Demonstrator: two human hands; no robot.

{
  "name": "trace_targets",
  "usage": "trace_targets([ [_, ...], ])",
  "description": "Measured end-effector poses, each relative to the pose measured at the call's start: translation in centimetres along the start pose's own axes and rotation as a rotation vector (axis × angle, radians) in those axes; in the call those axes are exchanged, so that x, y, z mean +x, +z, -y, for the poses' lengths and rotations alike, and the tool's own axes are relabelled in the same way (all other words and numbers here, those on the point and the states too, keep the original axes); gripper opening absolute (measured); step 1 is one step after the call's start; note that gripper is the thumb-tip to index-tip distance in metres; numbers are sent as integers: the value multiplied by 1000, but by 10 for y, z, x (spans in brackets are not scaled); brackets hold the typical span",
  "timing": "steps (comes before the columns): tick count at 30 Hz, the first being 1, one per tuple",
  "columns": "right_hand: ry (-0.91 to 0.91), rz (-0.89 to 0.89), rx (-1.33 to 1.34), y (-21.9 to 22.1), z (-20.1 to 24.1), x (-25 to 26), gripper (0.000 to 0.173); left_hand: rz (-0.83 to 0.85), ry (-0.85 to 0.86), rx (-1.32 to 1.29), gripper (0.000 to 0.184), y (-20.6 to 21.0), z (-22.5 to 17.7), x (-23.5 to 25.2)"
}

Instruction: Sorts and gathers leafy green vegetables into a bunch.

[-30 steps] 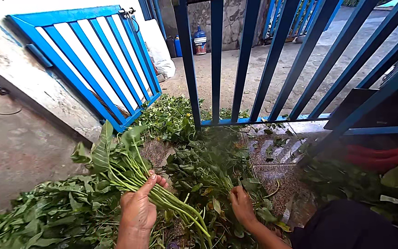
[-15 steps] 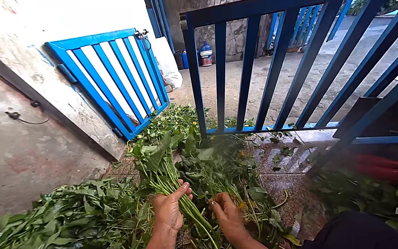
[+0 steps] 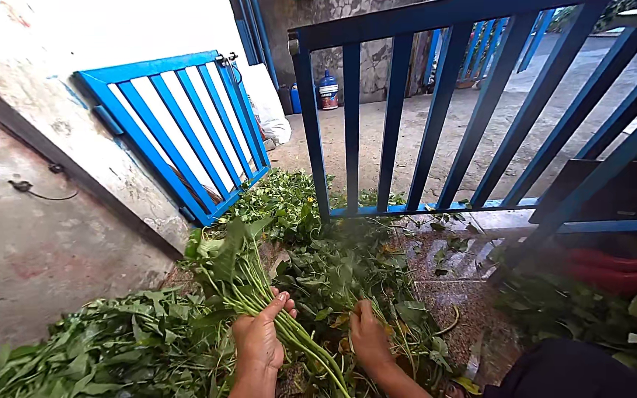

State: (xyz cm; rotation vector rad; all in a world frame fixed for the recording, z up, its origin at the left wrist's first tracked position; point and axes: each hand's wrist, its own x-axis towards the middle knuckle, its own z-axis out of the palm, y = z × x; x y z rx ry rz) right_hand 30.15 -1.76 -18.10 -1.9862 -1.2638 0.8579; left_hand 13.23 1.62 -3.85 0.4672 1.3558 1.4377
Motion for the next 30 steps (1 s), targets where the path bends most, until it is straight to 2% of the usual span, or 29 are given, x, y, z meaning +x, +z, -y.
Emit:
trace_targets([
  [4,-274,-198,195,19,6,-28,21,40,-22,19,21,2,8,-1],
  [8,-523,-365,229,28,16,-40,16,107,-77,29,19,2,11,-3],
  [13,-699,-405,198,23,22,-42,9,247,-85,40,19,0,12,-5],
  [15,-718,-401,193,19,24,-44,8,294,-88,49,24,-2,13,-4],
  [20,-743,-338,201,10,29,-46,19,364,-47,79,31,-2,18,-5],
  [22,-739,-279,136,5,33,-48,19,344,20,74,31,-1,20,-5],
  [25,-736,-179,-68,-6,30,-56,18,218,117,108,29,-1,16,-3],
  [29,-809,-170,-244,-17,-12,-71,17,5,253,88,25,-7,0,9],
  [30,-775,-105,-286,-19,-29,-77,18,-41,296,91,28,-11,-4,13],
])
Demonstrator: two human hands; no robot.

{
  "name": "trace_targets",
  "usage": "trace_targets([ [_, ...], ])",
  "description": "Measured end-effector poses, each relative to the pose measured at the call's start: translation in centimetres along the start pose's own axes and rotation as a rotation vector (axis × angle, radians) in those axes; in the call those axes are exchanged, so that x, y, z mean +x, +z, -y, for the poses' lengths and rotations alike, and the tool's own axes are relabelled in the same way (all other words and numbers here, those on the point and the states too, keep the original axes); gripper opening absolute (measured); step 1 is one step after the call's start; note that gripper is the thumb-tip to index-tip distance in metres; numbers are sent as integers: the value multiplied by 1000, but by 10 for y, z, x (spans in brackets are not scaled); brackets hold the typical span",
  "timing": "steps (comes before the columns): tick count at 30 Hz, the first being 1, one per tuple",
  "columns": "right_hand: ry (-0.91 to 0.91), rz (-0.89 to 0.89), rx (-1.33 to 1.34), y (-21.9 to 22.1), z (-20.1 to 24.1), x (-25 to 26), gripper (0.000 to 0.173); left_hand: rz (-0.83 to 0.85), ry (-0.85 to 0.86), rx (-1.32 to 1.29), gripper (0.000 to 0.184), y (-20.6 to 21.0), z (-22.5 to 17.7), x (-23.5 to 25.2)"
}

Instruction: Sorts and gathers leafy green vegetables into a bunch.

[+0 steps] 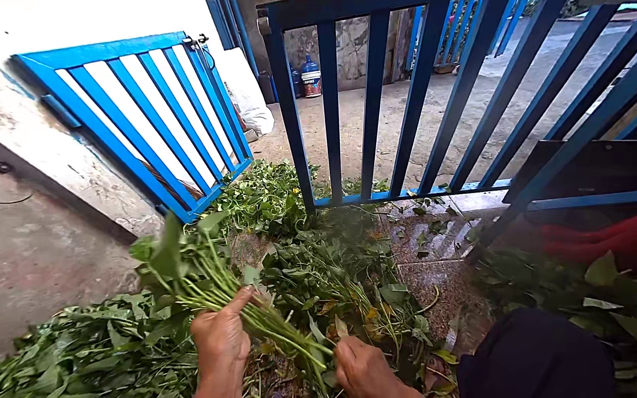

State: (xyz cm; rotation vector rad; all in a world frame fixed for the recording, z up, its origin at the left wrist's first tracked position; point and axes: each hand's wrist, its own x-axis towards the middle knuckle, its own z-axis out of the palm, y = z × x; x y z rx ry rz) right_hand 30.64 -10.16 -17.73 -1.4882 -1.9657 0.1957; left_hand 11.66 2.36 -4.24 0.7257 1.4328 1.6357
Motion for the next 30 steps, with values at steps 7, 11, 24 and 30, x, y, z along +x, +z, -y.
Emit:
trace_targets([
  [7,705,931,-35,1,-83,-28,42,-46,-24,-54,28,-16,-19,22],
  [11,1126,594,-47,31,-150,-8,48,96,-171,-210,10,-18,-21,21],
  [24,1271,491,101,64,-177,-18,43,436,-324,-371,12,-16,-26,-3],
  [30,1298,463,173,51,-176,-17,34,591,-367,-419,16,-18,-21,-9],
])
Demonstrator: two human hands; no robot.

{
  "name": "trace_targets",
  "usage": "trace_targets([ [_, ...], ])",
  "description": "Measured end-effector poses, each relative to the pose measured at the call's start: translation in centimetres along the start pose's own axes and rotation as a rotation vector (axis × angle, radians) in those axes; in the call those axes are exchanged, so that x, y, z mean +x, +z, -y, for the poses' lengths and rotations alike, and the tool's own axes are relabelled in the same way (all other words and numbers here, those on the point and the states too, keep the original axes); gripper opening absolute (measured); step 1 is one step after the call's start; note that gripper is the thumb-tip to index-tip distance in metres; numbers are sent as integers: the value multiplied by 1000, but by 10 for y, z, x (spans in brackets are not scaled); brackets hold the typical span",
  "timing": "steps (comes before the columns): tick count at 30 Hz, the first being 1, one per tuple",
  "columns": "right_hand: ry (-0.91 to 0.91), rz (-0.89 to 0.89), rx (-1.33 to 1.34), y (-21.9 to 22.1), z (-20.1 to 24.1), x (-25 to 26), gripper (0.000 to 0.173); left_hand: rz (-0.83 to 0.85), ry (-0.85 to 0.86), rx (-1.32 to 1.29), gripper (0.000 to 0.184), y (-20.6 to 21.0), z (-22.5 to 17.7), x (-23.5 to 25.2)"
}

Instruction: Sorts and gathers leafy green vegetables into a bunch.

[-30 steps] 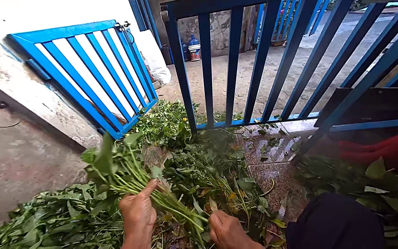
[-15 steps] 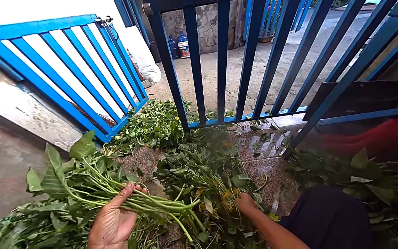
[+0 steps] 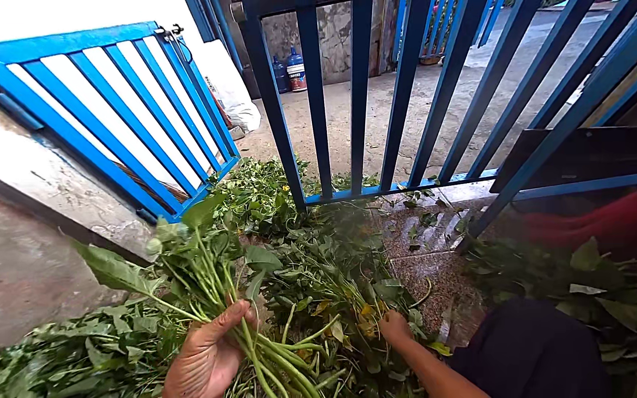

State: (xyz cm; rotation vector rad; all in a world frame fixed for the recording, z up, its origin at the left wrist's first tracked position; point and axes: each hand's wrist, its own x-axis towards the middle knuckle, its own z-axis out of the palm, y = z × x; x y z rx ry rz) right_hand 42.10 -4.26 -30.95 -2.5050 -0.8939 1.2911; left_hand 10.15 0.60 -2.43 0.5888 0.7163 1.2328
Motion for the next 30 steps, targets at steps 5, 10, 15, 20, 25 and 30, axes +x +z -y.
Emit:
trace_targets([
  [5,-289,-200,354,-16,17,-32,27,-80,-44,87,19,7,12,3],
  [10,-659,-292,456,-24,62,-93,27,-181,-4,332,20,8,35,14],
  [15,-1120,-533,379,-7,101,-147,19,-231,-51,427,24,15,69,19],
  [20,-1236,-671,348,9,122,-172,15,-194,-77,350,28,15,79,19],
  [25,-1236,-686,350,7,127,-178,14,-125,-48,311,32,15,76,15],
  [30,-1167,-599,253,5,132,-194,20,-205,108,446,41,20,84,12],
])
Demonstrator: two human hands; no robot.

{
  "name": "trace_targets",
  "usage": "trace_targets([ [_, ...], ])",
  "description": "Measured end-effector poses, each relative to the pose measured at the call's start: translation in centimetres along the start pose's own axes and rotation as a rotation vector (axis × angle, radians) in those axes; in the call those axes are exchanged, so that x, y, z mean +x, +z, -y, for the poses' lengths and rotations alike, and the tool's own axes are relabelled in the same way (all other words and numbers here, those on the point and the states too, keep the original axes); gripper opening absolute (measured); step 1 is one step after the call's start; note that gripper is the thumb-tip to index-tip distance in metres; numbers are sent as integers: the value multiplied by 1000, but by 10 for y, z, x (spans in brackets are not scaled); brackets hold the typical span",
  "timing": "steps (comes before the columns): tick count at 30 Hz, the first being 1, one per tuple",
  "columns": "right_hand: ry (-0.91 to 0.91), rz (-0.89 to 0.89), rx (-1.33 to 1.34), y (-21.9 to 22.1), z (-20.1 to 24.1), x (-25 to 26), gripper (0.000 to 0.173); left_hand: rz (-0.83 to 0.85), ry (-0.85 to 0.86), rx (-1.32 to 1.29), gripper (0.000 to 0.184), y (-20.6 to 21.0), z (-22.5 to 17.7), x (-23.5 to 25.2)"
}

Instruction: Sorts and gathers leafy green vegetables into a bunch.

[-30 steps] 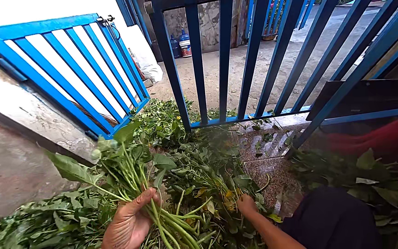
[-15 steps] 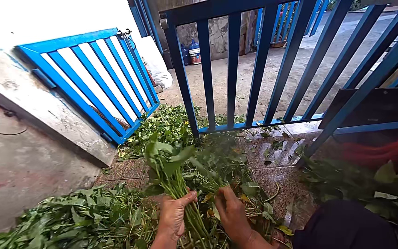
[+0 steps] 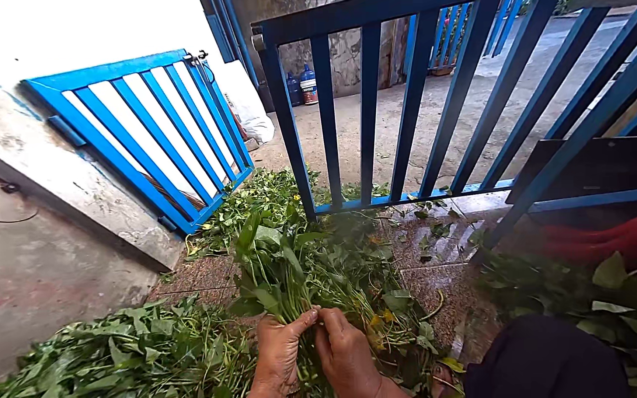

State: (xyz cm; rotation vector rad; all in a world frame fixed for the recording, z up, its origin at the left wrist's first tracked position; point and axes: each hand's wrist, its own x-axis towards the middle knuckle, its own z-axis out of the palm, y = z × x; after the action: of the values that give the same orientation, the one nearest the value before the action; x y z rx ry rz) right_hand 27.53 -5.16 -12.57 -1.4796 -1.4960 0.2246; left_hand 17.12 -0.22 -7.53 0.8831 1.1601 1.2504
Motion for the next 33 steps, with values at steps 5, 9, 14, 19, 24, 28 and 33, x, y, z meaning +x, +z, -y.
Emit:
trace_targets([
  [5,-122,90,-244,-6,-3,-9,18,-134,53,29,40,-2,0,1],
  [9,-367,14,-280,-11,-47,-30,20,-319,115,42,35,-13,-22,6],
  [14,400,876,-433,-36,-107,-36,37,-520,264,-14,31,-49,-53,30],
  [19,805,918,-508,-16,-179,11,46,-379,103,-68,15,-61,-57,32],
  [24,1045,821,-328,34,-236,27,49,-330,-38,-115,17,-47,-55,27],
  [28,853,841,-177,47,-190,20,41,-293,-45,-158,17,-46,-57,30],
  [33,767,752,-69,42,-164,-9,37,-353,0,-136,19,-43,-55,31],
])
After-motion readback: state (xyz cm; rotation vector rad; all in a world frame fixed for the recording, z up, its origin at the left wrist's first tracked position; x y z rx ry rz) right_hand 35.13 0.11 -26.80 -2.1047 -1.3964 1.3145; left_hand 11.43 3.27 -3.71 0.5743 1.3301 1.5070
